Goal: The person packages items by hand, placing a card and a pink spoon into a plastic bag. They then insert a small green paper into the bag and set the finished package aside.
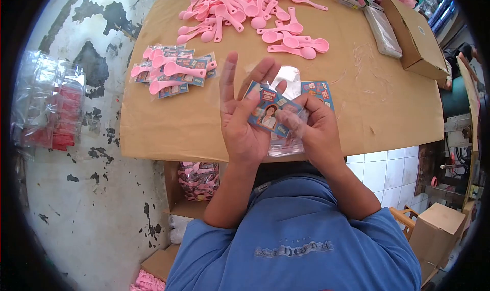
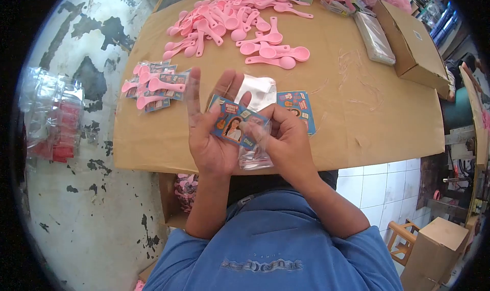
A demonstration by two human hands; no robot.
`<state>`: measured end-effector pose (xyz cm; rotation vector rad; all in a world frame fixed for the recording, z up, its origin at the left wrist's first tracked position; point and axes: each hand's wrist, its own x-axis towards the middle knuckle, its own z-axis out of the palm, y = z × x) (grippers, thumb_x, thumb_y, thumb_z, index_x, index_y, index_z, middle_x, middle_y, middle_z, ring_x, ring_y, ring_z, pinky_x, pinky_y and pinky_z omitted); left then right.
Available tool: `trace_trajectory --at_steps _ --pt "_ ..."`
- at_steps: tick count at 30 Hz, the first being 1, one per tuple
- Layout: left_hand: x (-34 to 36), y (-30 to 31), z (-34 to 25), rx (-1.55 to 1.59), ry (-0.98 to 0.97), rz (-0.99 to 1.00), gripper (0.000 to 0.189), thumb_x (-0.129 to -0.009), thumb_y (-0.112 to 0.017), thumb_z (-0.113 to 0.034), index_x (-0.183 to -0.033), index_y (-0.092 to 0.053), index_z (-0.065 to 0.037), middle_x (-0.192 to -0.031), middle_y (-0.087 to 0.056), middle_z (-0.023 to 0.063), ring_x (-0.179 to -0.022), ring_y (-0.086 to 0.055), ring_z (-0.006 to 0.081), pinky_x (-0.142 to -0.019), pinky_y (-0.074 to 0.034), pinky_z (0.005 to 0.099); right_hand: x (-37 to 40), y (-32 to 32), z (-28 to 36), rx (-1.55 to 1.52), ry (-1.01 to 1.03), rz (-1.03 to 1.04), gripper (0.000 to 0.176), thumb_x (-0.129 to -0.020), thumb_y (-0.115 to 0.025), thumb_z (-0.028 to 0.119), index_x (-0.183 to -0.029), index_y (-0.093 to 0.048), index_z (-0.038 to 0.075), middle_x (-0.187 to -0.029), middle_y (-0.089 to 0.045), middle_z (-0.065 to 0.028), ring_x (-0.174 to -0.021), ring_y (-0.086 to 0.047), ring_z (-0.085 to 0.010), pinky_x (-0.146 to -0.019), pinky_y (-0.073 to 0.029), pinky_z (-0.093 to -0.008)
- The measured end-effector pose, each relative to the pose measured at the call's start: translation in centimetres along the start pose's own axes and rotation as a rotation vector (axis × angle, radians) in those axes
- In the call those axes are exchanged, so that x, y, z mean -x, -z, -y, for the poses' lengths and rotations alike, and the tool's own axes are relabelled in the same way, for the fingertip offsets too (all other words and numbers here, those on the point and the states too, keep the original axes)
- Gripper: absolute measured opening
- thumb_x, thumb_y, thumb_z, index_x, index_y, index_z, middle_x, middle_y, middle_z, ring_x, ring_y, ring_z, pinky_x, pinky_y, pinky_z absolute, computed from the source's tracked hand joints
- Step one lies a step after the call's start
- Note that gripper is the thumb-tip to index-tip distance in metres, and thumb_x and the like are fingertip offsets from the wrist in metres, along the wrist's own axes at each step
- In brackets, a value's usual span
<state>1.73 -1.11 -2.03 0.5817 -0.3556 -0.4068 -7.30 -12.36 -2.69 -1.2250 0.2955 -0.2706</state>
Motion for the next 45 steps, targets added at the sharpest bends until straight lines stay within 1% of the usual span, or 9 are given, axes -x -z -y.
trace_trajectory --at_steps 12,16,20,23,26,28,33,39,45 --pt "0.9 -0.8 1.3 0.294 0.026 -0.033 0.051 -0.107 -0.053 -0.014 -0.155 -0.035 -0.009 -0.123 -0.064 0.016 -0.11 -0.068 0.0252 -0.1 -0.059 0.0463 -0.4 -0.1 -1.5 0.256 0.106 -0.039 0.031 -0.089 -0.084 0.015 -0.088 -0.055 0.005 -0.08 -0.055 0.0043 -0.068 -0.046 -0.0038 -0.059 -0.041 -0.0249" --pt "0.6 0.0 1.2 0.202 0.044 -0.08 0.048 -0.108 -0.055 -0.017 -0.151 -0.038 -0.005 -0.11 -0.065 0.0111 -0.095 -0.066 0.0193 -0.088 -0.061 0.0392 -0.4 -0.8 -0.4 0.363 0.305 -0.146 0.024 -0.084 -0.084 0.009 -0.09 -0.061 0.005 -0.086 -0.055 0.0008 -0.067 -0.049 -0.0081 -0.058 -0.042 -0.0271" --pt "0.3 0.2 0.8 0.163 0.075 -0.2 0.043 -0.109 -0.057 -0.02 -0.146 -0.045 -0.004 -0.105 -0.065 0.0082 -0.087 -0.065 0.0157 -0.082 -0.059 0.0362 -0.5 -0.5 2.7 0.812 0.713 0.01 0.025 -0.076 -0.081 0.003 -0.099 -0.072 0.006 -0.092 -0.055 -0.0047 -0.071 -0.056 -0.0177 -0.061 -0.046 -0.0311" --pt "-0.1 2.0 0.4 0.223 0.066 -0.292 0.039 -0.108 -0.059 -0.023 -0.142 -0.05 -0.006 -0.104 -0.065 0.0059 -0.085 -0.064 0.0134 -0.08 -0.058 0.0348 -1.0 1.7 3.2 0.944 0.809 0.219 0.024 -0.077 -0.079 0.0 -0.1 -0.076 0.008 -0.097 -0.063 -0.0067 -0.076 -0.059 -0.0204 -0.062 -0.048 -0.0318" --pt "-0.4 3.1 -1.4 0.212 0.008 -0.373 0.033 -0.108 -0.061 -0.024 -0.136 -0.057 -0.009 -0.102 -0.065 0.003 -0.083 -0.062 0.0112 -0.083 -0.057 0.0321 -2.3 2.9 6.2 0.909 0.662 0.236 0.013 -0.085 -0.076 0.004 -0.099 -0.075 0.006 -0.091 -0.066 -0.0062 -0.071 -0.059 -0.0194 -0.061 -0.047 -0.0312" --pt "-0.3 3.7 -2.4 0.204 -0.046 -0.413 0.029 -0.107 -0.061 -0.022 -0.132 -0.064 -0.007 -0.103 -0.064 0.003 -0.083 -0.06 0.0101 -0.087 -0.056 0.0304 -5.9 3.9 8.6 0.965 0.447 0.052 0.009 -0.093 -0.072 0.01 -0.098 -0.072 0.003 -0.084 -0.067 -0.0067 -0.068 -0.06 -0.0206 -0.064 -0.048 -0.0321" --pt "0.9 2.6 -1.4 0.131 -0.013 -0.369 0.033 -0.108 -0.06 -0.025 -0.137 -0.058 -0.009 -0.102 -0.064 0.0028 -0.085 -0.061 0.0114 -0.087 -0.056 0.0314 -16.6 5.5 7.1 1.235 0.642 0.171 0.017 -0.094 -0.069 0.015 -0.108 -0.072 0.009 -0.098 -0.075 -0.0108 -0.08 -0.071 -0.0289 -0.073 -0.052 -0.0418" --pt "1.7 2.3 -1.8 0.075 -0.013 -0.288 0.033 -0.109 -0.059 -0.028 -0.136 -0.056 -0.01 -0.101 -0.065 0.0028 -0.086 -0.063 0.0126 -0.087 -0.055 0.0326 -22.0 2.7 4.4 1.595 0.621 0.381 0.033 -0.091 -0.069 0.008 -0.124 -0.068 0.011 -0.105 -0.075 -0.0126 -0.099 -0.071 -0.0317 -0.089 -0.055 -0.044" --pt "1.4 3.6 -2.1 0.062 -0.033 -0.296 0.034 -0.109 -0.059 -0.028 -0.137 -0.055 -0.009 -0.101 -0.066 0.0039 -0.086 -0.063 0.0135 -0.087 -0.056 0.0332 -24.2 3.0 3.8 1.554 0.698 0.485 0.031 -0.087 -0.072 0.007 -0.118 -0.068 0.007 -0.103 -0.073 -0.0135 -0.095 -0.069 -0.0301 -0.084 -0.054 -0.0404"
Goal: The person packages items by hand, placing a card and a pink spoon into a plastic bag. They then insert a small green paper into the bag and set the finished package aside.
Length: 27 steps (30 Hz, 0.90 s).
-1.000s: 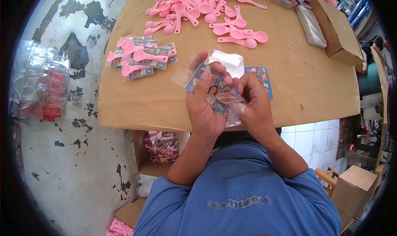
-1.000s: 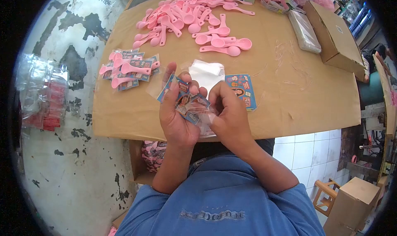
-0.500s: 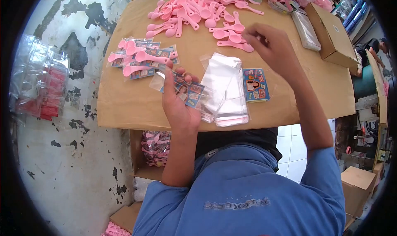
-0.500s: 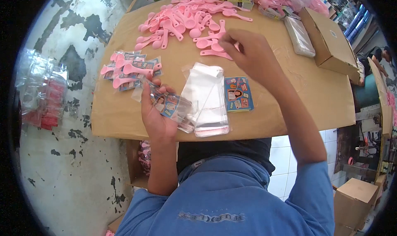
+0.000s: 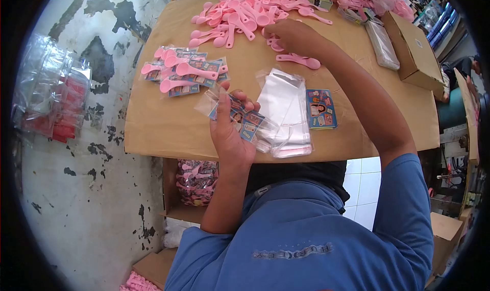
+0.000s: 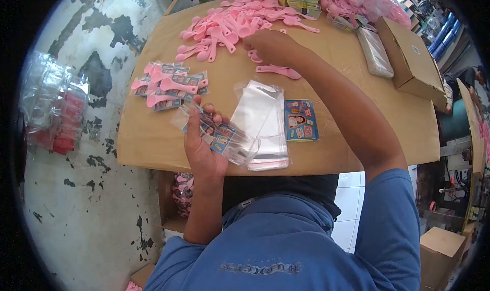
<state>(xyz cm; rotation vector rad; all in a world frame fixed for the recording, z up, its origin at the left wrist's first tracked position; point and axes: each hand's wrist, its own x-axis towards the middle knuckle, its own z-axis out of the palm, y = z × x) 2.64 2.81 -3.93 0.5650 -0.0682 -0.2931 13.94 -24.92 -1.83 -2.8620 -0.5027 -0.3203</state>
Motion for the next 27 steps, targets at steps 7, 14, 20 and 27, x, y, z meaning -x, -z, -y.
trace_trajectory --at_steps 7,14,20,27 --pt "-0.3 -0.7 1.0 -0.027 0.019 0.017 0.033 -0.109 -0.059 -0.029 -0.136 -0.056 -0.009 -0.101 -0.065 0.0042 -0.086 -0.063 0.014 -0.086 -0.056 0.0336 1.1 1.8 -2.2 -0.112 0.057 0.031 0.02 -0.09 -0.071 0.009 -0.109 -0.067 0.003 -0.096 -0.065 -0.0107 -0.088 -0.065 -0.023 -0.077 -0.052 -0.0384" --pt "-1.3 0.1 -0.2 -0.001 -0.144 -0.064 0.034 -0.107 -0.062 -0.03 -0.135 -0.058 -0.011 -0.105 -0.066 0.0023 -0.09 -0.064 0.0137 -0.094 -0.055 0.0337 7.0 7.7 3.5 -0.205 -0.167 -0.542 0.022 -0.09 -0.07 0.006 -0.112 -0.066 0.003 -0.096 -0.067 -0.0097 -0.083 -0.067 -0.0219 -0.077 -0.054 -0.0346" --pt "-3.0 -0.1 -1.5 0.077 -0.311 -0.102 0.04 -0.109 -0.058 -0.037 -0.139 -0.054 -0.011 -0.111 -0.067 0.0029 -0.098 -0.064 0.0153 -0.103 -0.054 0.04 16.4 6.9 10.1 -0.865 -0.532 -0.733 0.013 -0.1 -0.068 0.011 -0.107 -0.067 -0.001 -0.094 -0.066 -0.001 -0.085 -0.062 -0.008 -0.073 -0.049 -0.024" --pt "-3.0 -1.5 -0.7 0.063 -0.318 0.021 0.043 -0.109 -0.056 -0.04 -0.141 -0.052 -0.011 -0.116 -0.066 0.0046 -0.1 -0.064 0.016 -0.105 -0.053 0.0411 19.3 2.1 15.8 -1.374 -0.711 -0.697 0.011 -0.097 -0.073 0.007 -0.104 -0.066 0.002 -0.092 -0.069 -0.0023 -0.082 -0.062 -0.007 -0.073 -0.049 -0.0232"
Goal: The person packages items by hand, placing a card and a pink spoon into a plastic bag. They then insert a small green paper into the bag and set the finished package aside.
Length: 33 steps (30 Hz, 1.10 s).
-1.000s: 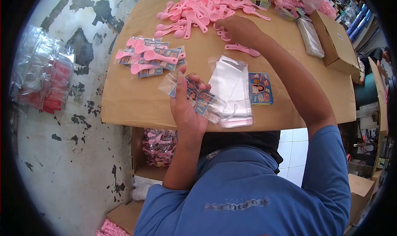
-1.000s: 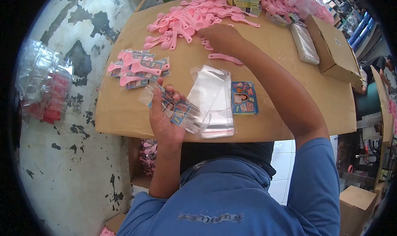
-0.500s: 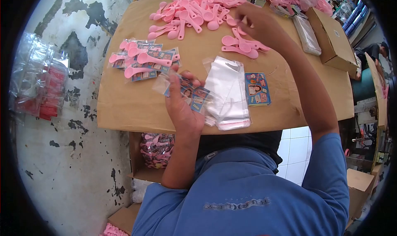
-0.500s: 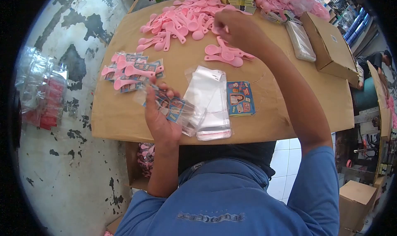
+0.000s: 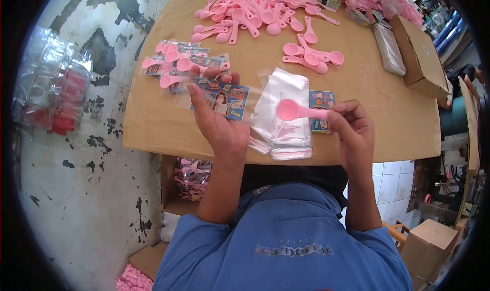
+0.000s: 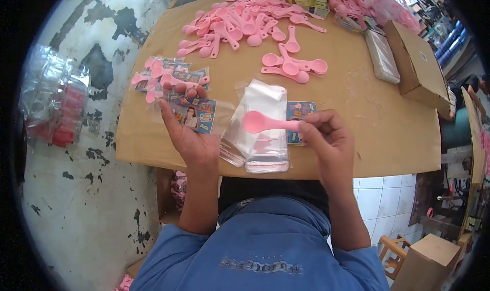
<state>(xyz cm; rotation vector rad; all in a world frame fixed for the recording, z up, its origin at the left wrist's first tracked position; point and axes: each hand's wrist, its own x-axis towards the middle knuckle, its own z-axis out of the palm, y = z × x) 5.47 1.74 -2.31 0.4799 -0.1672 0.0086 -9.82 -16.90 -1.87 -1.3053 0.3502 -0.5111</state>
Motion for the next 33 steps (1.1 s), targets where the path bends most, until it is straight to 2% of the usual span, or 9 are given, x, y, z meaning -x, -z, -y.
trace_trajectory --at_steps 5,8,15,18,21,24,27,32,33 --pt "1.6 -1.0 0.8 0.02 0.043 0.08 0.041 -0.109 -0.056 -0.04 -0.139 -0.053 -0.012 -0.115 -0.065 0.0035 -0.1 -0.063 0.0158 -0.104 -0.053 0.0378 0.7 -2.6 0.1 -0.083 -0.085 0.164 0.014 -0.099 -0.072 0.006 -0.109 -0.064 0.0 -0.098 -0.072 -0.0068 -0.085 -0.069 -0.0115 -0.079 -0.057 -0.0257" --pt "2.3 -1.2 0.9 0.065 0.132 0.028 0.047 -0.11 -0.054 -0.042 -0.144 -0.048 -0.011 -0.114 -0.065 0.0057 -0.097 -0.063 0.0158 -0.103 -0.054 0.0438 1.2 -4.1 0.6 -0.136 -0.136 0.258 0.016 -0.099 -0.072 0.004 -0.111 -0.064 -0.002 -0.102 -0.073 -0.0088 -0.086 -0.071 -0.013 -0.079 -0.058 -0.0265" --pt "4.2 -1.4 1.5 0.213 0.423 0.045 0.047 -0.11 -0.055 -0.037 -0.145 -0.045 -0.007 -0.114 -0.065 0.0091 -0.101 -0.068 0.0202 -0.103 -0.057 0.0462 0.9 -4.8 -1.2 0.086 0.066 0.224 0.032 -0.091 -0.083 0.008 -0.098 -0.051 0.006 -0.09 -0.055 0.0011 -0.083 -0.054 -0.0065 -0.077 -0.048 -0.0237" --pt "4.2 -1.4 1.4 0.193 0.461 0.084 0.043 -0.11 -0.055 -0.031 -0.145 -0.046 -0.006 -0.117 -0.066 0.0103 -0.103 -0.069 0.0221 -0.102 -0.058 0.0464 0.8 -4.9 -1.2 0.183 0.057 0.199 0.036 -0.088 -0.086 0.011 -0.102 -0.053 0.005 -0.092 -0.055 0.0 -0.085 -0.053 -0.0063 -0.076 -0.047 -0.0236" --pt "3.9 -1.2 1.1 0.15 0.502 0.091 0.042 -0.11 -0.055 -0.028 -0.145 -0.046 -0.006 -0.123 -0.066 0.0127 -0.108 -0.069 0.0236 -0.103 -0.057 0.0471 1.1 -5.2 -0.5 0.223 0.149 0.225 0.037 -0.087 -0.085 0.008 -0.111 -0.057 0.005 -0.096 -0.056 -0.0021 -0.084 -0.054 -0.0086 -0.077 -0.048 -0.0259" --pt "3.4 -1.7 0.5 0.119 0.555 0.086 0.041 -0.11 -0.055 -0.025 -0.145 -0.046 -0.005 -0.133 -0.063 0.0164 -0.119 -0.066 0.0267 -0.108 -0.054 0.0485 1.2 -3.8 0.8 0.49 0.22 0.358 0.05 -0.084 -0.082 0.003 -0.127 -0.058 0.006 -0.107 -0.059 -0.0075 -0.091 -0.059 -0.0168 -0.082 -0.051 -0.0314" --pt "2.7 -2.3 -0.1 0.125 0.617 0.124 0.041 -0.11 -0.054 -0.023 -0.146 -0.046 -0.004 -0.143 -0.057 0.0191 -0.132 -0.059 0.0299 -0.113 -0.05 0.0501 0.9 -2.8 1.7 0.808 0.461 0.245 0.061 -0.081 -0.079 0.001 -0.138 -0.059 0.01 -0.125 -0.06 -0.0127 -0.104 -0.061 -0.0268 -0.086 -0.053 -0.0374" --pt "2.9 -2.7 0.4 0.204 0.797 0.233 0.044 -0.111 -0.046 -0.023 -0.151 -0.041 -0.002 -0.153 -0.049 0.0194 -0.147 -0.045 0.0317 -0.122 -0.04 0.0499 -0.2 -2.9 2.9 0.967 0.81 0.23 0.051 -0.083 -0.076 0.003 -0.13 -0.072 0.022 -0.148 -0.054 -0.0125 -0.123 -0.056 -0.0323 -0.096 -0.053 -0.0396" --pt "3.5 -3.4 0.2 0.151 0.812 0.21 0.048 -0.109 -0.053 -0.025 -0.15 -0.042 -0.002 -0.15 -0.052 0.0203 -0.143 -0.049 0.0306 -0.118 -0.045 0.0482 -0.4 -3.2 3.0 1.008 0.893 0.231 0.047 -0.084 -0.075 0.004 -0.125 -0.076 0.025 -0.15 -0.053 -0.0116 -0.125 -0.055 -0.0323 -0.097 -0.053 -0.0393"
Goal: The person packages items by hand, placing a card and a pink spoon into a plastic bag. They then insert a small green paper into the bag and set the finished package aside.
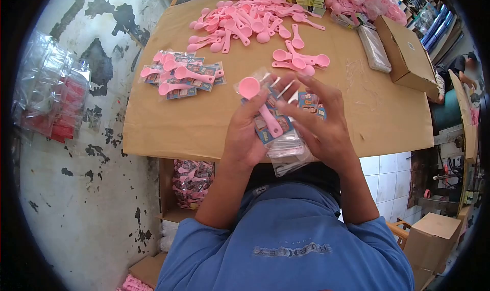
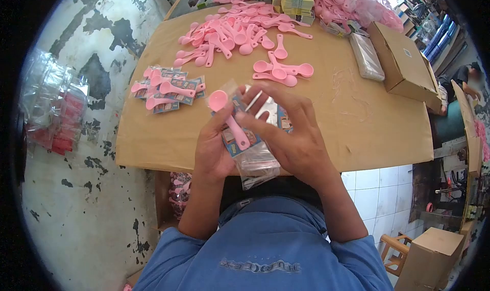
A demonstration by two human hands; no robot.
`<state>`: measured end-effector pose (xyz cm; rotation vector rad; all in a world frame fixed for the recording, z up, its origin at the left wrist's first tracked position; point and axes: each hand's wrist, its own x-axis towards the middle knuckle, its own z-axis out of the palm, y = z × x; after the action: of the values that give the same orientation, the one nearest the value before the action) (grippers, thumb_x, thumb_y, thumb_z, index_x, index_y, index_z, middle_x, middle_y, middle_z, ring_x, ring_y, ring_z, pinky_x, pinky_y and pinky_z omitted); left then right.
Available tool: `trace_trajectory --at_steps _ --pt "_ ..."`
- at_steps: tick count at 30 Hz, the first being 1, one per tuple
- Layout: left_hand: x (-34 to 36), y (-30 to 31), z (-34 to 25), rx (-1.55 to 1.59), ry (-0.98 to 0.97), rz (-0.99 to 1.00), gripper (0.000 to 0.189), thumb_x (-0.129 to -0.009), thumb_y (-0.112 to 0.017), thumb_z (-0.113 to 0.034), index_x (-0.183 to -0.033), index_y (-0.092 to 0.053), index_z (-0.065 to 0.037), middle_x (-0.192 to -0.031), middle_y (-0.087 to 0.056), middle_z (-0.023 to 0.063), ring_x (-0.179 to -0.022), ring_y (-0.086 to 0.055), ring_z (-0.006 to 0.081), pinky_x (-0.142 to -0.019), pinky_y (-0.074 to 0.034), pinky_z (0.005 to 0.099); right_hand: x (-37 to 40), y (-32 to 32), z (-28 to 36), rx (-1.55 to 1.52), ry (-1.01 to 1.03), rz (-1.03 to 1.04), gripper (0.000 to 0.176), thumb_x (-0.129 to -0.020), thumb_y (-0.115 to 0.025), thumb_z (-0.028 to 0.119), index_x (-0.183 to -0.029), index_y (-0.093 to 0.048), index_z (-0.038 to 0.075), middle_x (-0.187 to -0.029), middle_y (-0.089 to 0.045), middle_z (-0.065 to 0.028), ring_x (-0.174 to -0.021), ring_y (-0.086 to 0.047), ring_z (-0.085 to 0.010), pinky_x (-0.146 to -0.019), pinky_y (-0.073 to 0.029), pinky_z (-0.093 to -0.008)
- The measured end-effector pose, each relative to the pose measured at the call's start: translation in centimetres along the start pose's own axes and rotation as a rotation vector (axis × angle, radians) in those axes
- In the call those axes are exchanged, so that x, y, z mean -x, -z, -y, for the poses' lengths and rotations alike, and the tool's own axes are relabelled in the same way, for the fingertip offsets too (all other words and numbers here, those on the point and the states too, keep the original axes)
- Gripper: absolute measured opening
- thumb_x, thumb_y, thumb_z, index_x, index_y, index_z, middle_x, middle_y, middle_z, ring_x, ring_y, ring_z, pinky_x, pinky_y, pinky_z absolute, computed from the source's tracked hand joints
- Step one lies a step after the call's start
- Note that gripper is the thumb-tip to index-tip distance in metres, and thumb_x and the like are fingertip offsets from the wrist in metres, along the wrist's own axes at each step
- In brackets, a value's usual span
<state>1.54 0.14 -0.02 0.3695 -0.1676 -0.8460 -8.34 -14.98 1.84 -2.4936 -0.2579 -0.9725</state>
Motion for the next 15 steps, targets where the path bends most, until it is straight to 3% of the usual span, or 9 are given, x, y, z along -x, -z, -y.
trace_trajectory --at_steps 3,4,7,8,11,12,13,15 --pt "0.2 0.3 0.8 -0.042 0.056 -0.047 0.051 -0.109 -0.054 -0.027 -0.152 -0.04 -0.001 -0.149 -0.053 0.0193 -0.141 -0.05 0.0293 -0.116 -0.046 0.0465 -0.2 -0.8 -0.4 -0.128 0.071 0.039 0.036 -0.084 -0.073 0.005 -0.113 -0.081 0.026 -0.151 -0.054 -0.0104 -0.129 -0.053 -0.0316 -0.099 -0.053 -0.0395" --pt "0.2 0.8 0.8 -0.024 0.099 0.002 0.054 -0.109 -0.054 -0.028 -0.153 -0.039 -0.001 -0.147 -0.054 0.0187 -0.14 -0.051 0.0278 -0.115 -0.046 0.0444 -0.3 -0.9 -0.6 -0.165 0.068 0.054 0.033 -0.083 -0.074 0.004 -0.107 -0.082 0.025 -0.15 -0.056 -0.0089 -0.132 -0.05 -0.0311 -0.093 -0.055 -0.0373" --pt "-0.1 2.3 0.4 -0.033 0.082 -0.078 0.057 -0.109 -0.055 -0.029 -0.155 -0.037 -0.001 -0.148 -0.053 0.0186 -0.14 -0.051 0.0268 -0.116 -0.045 0.0436 -0.7 0.3 -1.0 -0.246 0.001 0.081 0.031 -0.081 -0.076 0.003 -0.107 -0.082 0.018 -0.142 -0.064 -0.0089 -0.124 -0.057 -0.0317 -0.086 -0.056 -0.0324" --pt "-0.6 2.7 0.7 -0.135 -0.035 -0.112 0.057 -0.111 -0.048 -0.034 -0.156 -0.037 -0.001 -0.152 -0.051 0.0224 -0.138 -0.053 0.0307 -0.116 -0.045 0.0474 -0.4 0.4 -1.6 -0.372 -0.067 0.068 0.031 -0.081 -0.077 0.003 -0.11 -0.08 0.015 -0.136 -0.067 -0.0081 -0.116 -0.06 -0.0285 -0.084 -0.056 -0.0301" --pt "-0.7 1.5 -0.4 -0.488 -0.169 -0.094 0.065 -0.11 -0.047 -0.04 -0.159 -0.03 0.001 -0.16 -0.041 0.0242 -0.144 -0.047 0.0315 -0.117 -0.043 0.0487 0.2 0.4 -2.9 -0.676 -0.324 0.009 0.034 -0.085 -0.078 0.004 -0.118 -0.074 0.006 -0.115 -0.072 -0.0048 -0.093 -0.063 -0.018 -0.077 -0.052 -0.0242" --pt "-0.6 1.4 -0.8 -0.377 -0.138 -0.02 0.062 -0.107 -0.06 -0.026 -0.158 -0.034 -0.002 -0.153 -0.051 0.0207 -0.141 -0.051 0.0242 -0.116 -0.042 0.0406 -0.1 0.2 -2.3 -0.732 -0.44 -0.02 0.036 -0.087 -0.078 0.005 -0.122 -0.072 0.004 -0.105 -0.071 -0.0031 -0.086 -0.061 -0.014 -0.074 -0.05 -0.0231" --pt "-0.6 0.9 -0.8 -0.487 -0.139 0.01 0.061 -0.106 -0.061 -0.022 -0.157 -0.035 -0.001 -0.15 -0.054 0.0207 -0.137 -0.054 0.0228 -0.113 -0.044 0.0383 -0.4 0.0 -1.7 -0.787 -0.559 -0.048 0.038 -0.089 -0.078 0.006 -0.125 -0.069 0.002 -0.096 -0.07 -0.0014 -0.079 -0.059 -0.0099 -0.072 -0.049 -0.0219" --pt "-0.4 -0.3 -0.8 -0.7 -0.146 0.069 0.061 -0.104 -0.063 -0.014 -0.157 -0.036 0.0 -0.144 -0.06 0.0207 -0.13 -0.06 0.0202 -0.107 -0.049 0.0338 -0.6 -0.2 -1.6 -0.872 -0.589 0.002 0.046 -0.093 -0.078 0.007 -0.134 -0.059 0.004 -0.082 -0.056 0.0025 -0.076 -0.052 -0.0029 -0.068 -0.044 -0.0211"
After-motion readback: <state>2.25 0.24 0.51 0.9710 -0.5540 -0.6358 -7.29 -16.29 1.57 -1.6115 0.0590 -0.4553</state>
